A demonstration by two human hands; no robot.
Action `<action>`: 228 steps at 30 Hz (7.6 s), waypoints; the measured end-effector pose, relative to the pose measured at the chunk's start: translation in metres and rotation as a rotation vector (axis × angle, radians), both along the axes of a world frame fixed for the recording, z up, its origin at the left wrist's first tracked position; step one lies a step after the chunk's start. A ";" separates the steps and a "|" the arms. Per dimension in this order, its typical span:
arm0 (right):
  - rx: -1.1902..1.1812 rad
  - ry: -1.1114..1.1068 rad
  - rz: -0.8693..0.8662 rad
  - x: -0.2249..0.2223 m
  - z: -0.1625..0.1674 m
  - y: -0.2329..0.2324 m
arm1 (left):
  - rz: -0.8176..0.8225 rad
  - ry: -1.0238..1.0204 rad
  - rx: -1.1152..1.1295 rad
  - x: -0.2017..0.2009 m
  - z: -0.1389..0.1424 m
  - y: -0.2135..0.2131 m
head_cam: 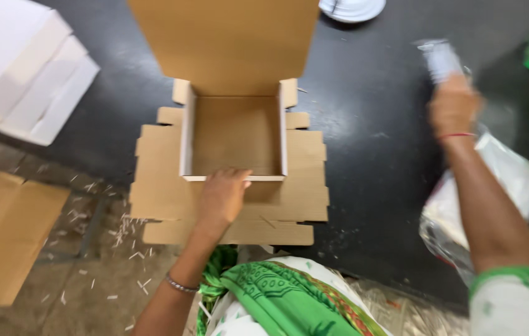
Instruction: The person folds flat white cardboard boxes into open boxes, creasing the sides and stacking the finished boxes on the workbench. They then wrap round white light fixtures in clear plastic film, twisting the film closed, and begin folding another box.
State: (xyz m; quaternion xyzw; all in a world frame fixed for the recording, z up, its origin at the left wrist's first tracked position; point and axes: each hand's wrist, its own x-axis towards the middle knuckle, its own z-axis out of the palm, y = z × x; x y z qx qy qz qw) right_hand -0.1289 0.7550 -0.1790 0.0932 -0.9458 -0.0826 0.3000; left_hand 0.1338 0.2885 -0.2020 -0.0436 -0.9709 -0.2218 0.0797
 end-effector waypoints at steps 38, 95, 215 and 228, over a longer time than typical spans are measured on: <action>-0.953 -0.178 0.601 0.015 0.063 -0.302 | -0.004 0.455 0.570 -0.203 0.072 -0.246; -0.622 -0.247 0.701 0.051 0.110 -0.278 | -0.053 0.578 0.024 -0.127 0.139 -0.196; -2.037 -1.452 0.513 0.191 0.011 -0.252 | -0.156 0.007 -0.432 0.135 0.062 -0.155; -2.220 -1.323 0.744 0.215 0.059 -0.443 | 0.307 -0.616 -0.119 0.210 -0.029 -0.308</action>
